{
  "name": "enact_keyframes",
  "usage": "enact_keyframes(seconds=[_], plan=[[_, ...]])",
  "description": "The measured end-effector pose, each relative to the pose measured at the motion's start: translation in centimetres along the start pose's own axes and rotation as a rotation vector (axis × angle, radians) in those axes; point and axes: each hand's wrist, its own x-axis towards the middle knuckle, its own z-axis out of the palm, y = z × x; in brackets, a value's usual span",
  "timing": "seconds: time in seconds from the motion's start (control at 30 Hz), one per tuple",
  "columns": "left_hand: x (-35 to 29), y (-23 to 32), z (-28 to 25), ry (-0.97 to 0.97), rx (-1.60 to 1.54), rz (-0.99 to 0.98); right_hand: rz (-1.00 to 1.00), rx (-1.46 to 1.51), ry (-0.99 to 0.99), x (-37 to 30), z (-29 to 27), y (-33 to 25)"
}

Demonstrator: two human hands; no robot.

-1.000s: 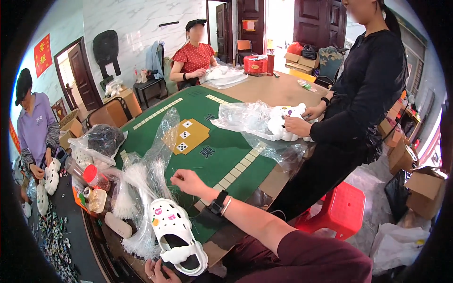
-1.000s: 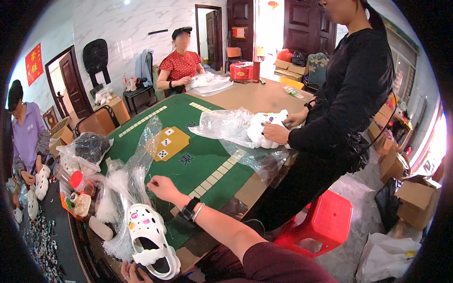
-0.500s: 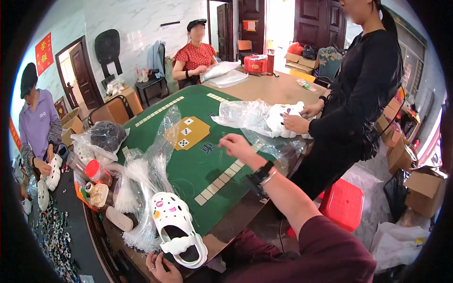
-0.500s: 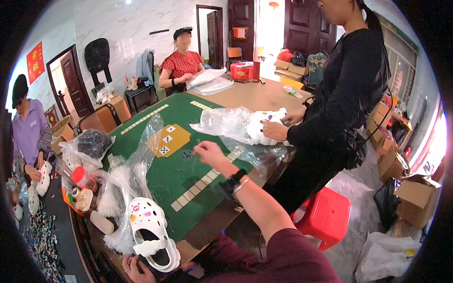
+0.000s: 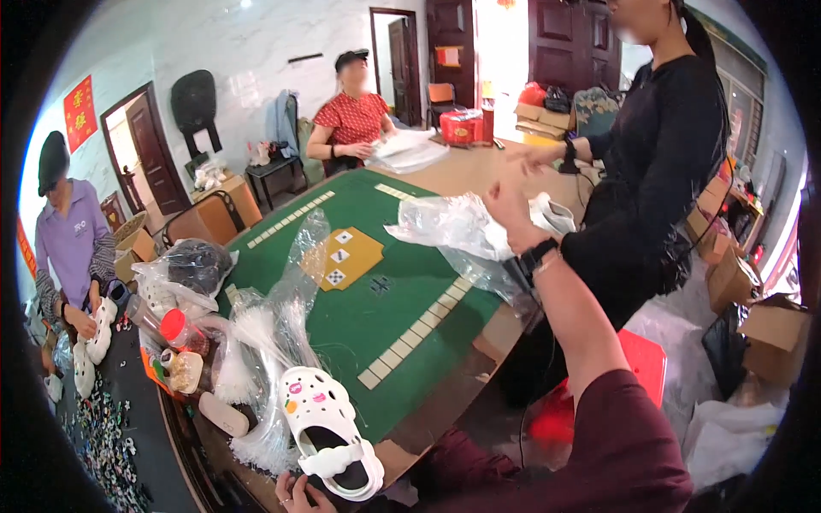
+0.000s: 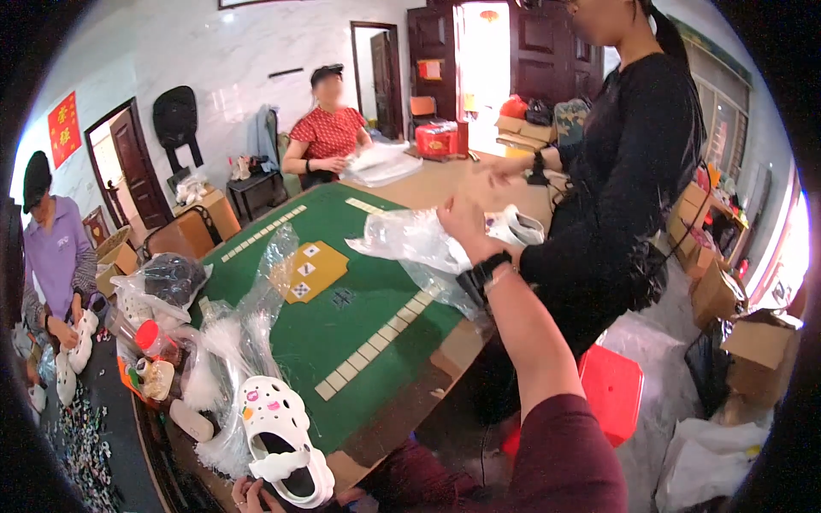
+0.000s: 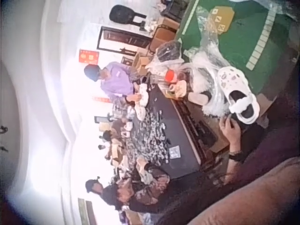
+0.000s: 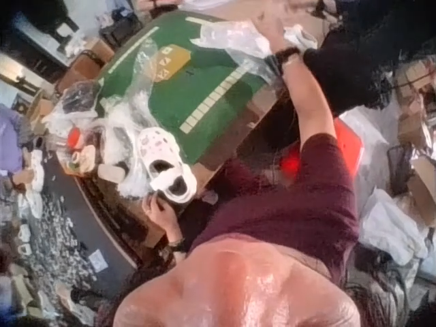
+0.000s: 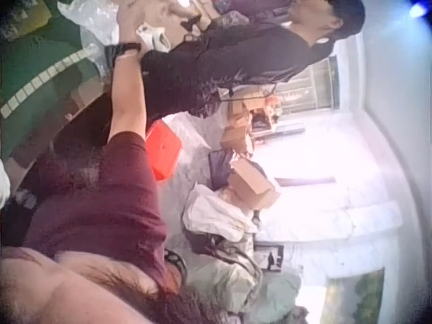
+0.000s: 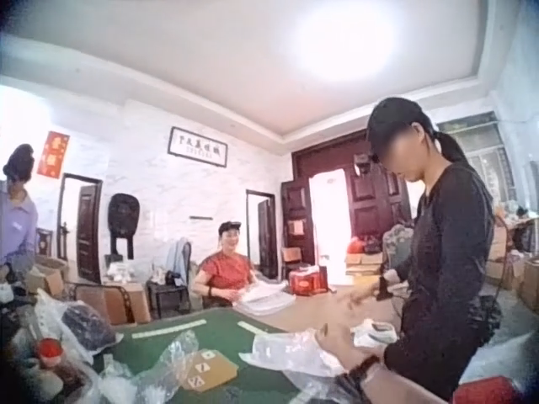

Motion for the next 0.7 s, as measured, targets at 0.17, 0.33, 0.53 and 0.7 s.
enact_keyframes(seconds=[0.17, 0.33, 0.53, 0.7], plan=[[0.4, 0.3, 0.0, -0.001, 0.014, 0.014, 0.116, -0.201, -0.023, 2.8, -0.8, 4.0], [0.6, 0.3, 0.1, -0.043, 0.032, 0.004, 0.109, -0.366, -0.214, 2.1, -0.1, 9.5], [0.4, 0.1, 0.1, -0.059, 0.043, -0.009, -0.098, -0.299, -0.215, 0.7, 2.0, 13.8], [0.4, -0.2, 1.0, -0.053, -0.005, 0.003, -0.229, -0.534, -0.434, 3.2, 2.6, 18.0]])
